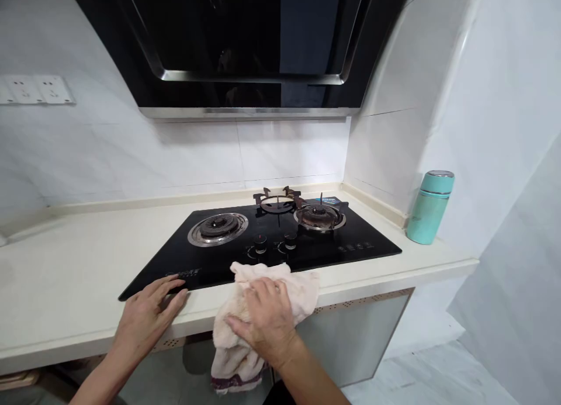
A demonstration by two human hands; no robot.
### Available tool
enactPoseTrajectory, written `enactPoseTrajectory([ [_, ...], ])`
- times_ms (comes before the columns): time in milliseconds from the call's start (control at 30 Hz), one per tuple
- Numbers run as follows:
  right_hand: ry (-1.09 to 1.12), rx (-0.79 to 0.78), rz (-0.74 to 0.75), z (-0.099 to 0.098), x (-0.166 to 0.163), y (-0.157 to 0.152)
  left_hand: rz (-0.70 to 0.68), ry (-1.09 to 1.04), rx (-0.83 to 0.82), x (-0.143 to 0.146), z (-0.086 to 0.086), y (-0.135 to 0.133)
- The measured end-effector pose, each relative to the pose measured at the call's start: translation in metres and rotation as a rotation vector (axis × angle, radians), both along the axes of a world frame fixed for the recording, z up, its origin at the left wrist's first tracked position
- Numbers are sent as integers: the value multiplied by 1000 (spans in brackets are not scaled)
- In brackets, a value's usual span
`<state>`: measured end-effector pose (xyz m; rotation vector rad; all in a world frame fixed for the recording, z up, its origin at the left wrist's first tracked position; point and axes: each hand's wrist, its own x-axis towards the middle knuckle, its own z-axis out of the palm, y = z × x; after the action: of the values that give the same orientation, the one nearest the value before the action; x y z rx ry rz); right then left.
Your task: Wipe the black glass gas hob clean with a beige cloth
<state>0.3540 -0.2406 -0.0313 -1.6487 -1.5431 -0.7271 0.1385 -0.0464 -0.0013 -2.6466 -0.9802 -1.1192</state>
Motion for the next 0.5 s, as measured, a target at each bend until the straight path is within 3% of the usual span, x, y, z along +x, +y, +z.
enactPoseTrajectory([
  [333,-26,310,-402,-45,196,-114,43,65,-46,5,6,-4],
  [500,79,463,-543,-71,271,-156,53,51,-33,7,2,-3],
])
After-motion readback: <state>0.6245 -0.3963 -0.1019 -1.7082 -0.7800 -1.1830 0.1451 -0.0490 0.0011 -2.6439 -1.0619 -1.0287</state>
